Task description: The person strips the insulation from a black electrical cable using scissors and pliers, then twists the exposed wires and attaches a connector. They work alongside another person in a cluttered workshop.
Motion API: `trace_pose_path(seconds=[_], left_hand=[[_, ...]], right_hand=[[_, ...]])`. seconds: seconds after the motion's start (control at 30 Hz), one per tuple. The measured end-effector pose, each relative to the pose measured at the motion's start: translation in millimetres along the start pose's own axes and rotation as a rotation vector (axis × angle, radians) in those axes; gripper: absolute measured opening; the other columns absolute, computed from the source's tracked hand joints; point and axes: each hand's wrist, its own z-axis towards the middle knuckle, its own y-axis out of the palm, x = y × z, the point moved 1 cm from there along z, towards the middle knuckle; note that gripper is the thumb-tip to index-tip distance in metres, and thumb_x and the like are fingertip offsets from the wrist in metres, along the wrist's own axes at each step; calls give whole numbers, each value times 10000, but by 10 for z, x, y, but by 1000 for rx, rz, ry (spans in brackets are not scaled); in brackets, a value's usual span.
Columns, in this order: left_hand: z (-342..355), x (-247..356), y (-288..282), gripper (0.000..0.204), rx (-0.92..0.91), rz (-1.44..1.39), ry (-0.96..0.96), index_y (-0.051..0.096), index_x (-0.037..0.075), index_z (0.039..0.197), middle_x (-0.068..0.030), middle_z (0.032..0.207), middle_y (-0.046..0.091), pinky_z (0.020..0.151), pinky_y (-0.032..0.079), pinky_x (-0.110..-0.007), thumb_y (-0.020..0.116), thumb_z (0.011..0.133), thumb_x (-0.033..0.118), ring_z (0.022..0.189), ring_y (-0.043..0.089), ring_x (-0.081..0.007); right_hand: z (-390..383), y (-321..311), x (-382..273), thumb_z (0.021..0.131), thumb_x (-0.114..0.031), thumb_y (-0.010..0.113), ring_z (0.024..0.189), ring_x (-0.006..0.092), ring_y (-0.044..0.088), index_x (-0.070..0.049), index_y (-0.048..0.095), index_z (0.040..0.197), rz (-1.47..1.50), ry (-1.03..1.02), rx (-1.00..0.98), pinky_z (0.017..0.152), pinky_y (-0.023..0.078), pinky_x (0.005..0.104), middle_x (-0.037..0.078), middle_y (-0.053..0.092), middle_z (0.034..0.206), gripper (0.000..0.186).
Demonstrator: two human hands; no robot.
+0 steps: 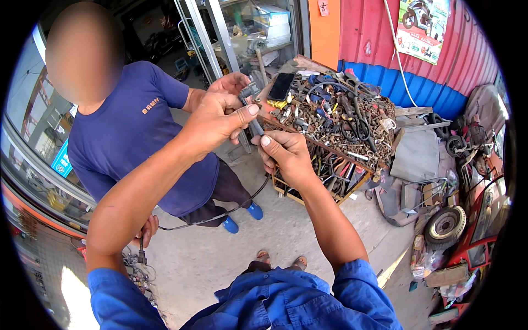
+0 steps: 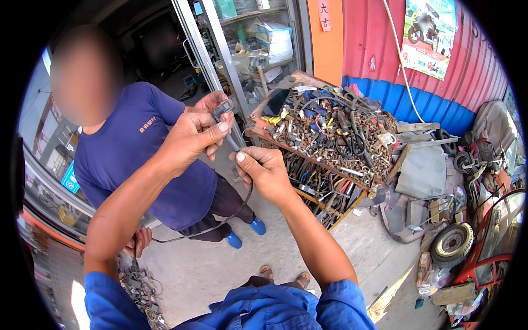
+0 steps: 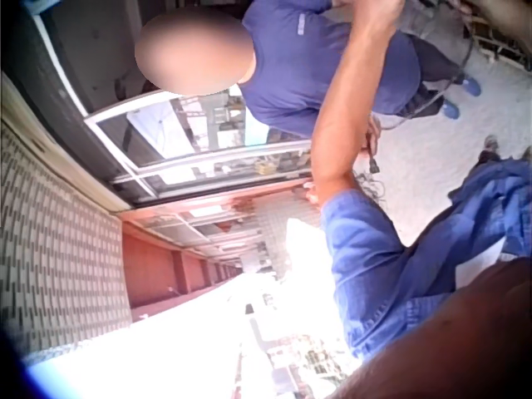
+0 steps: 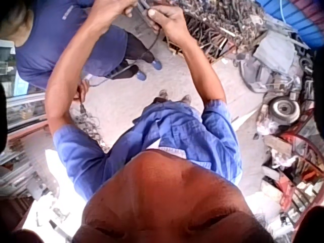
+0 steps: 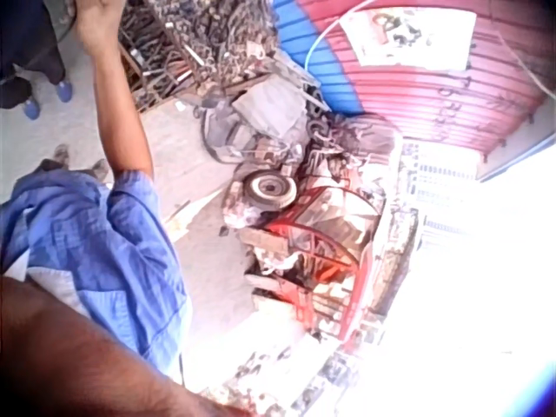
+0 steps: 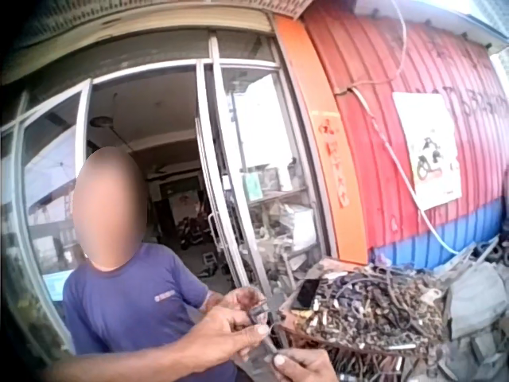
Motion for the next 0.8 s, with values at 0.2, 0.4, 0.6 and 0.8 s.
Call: trace_pose_path(seconds=[0.2,0.4,0.6,0.8], left_hand=[[-65,124,39,262,18,-53,-84,687,7,905,-26,733,619,508,510,-228,725,929,265,557,590,-100],[-353,140,-24,209,-41,-81,-170,673,-3,878,-52,727,639,529,532,-229,750,878,190,564,623,-120],[-683,73,-12,194,-110,-24,-189,682,-18,902,-21,705,614,548,467,-226,764,888,158,563,566,-79],[-885,-19,-20,196,-75,-20,-181,706,-24,906,-8,658,597,512,424,-225,767,891,162,549,538,-61]], right_hand=[[-132,32,-104,1030,-247,580,548,60,487,54,692,1062,-63,-19,26,459,388,217,3,574,685,323],[-314,75,-246,1021,-205,572,570,91,512,41,682,964,-293,-67,-40,531,426,290,17,565,628,275],[-474,76,-267,983,-155,601,540,167,534,25,689,1019,-495,-130,-178,541,450,341,98,563,599,203],[-528,227,-308,959,-125,617,631,323,630,32,680,1094,-526,-214,-179,604,498,393,189,640,741,217]])
